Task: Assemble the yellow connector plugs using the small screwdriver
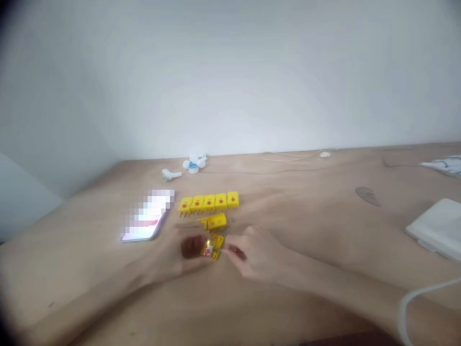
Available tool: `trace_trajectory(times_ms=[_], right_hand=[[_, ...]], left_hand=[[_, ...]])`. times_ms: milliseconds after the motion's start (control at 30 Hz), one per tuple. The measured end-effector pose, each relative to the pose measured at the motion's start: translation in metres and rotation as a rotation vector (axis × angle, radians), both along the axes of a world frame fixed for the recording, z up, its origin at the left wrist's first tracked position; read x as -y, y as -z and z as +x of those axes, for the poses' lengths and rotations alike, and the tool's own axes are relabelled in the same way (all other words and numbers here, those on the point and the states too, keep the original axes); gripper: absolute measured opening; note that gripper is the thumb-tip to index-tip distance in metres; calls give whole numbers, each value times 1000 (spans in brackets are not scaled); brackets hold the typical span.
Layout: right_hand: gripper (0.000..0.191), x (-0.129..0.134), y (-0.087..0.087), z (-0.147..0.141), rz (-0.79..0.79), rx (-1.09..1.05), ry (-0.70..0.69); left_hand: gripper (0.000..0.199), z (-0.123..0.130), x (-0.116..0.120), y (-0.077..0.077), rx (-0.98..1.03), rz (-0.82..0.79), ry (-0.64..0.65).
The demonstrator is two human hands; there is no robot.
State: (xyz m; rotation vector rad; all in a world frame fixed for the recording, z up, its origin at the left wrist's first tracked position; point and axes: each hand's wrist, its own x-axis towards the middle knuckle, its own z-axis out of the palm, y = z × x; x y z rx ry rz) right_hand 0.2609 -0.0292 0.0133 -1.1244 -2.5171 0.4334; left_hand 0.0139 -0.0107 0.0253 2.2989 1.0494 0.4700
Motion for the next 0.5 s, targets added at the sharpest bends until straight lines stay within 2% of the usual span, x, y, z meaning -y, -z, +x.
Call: trace_trajectory(times_ms=[100, 300, 500], right_hand=[[23, 0, 1, 0, -24, 2, 18], [17, 1, 5, -1, -39, -12, 52], [14, -4, 4, 7, -33, -90, 30]], left_hand=[[16, 0, 1, -3, -27, 33, -23], [9, 2, 5, -9, 43, 96, -23], [11, -5, 1, -8, 214, 107, -136]])
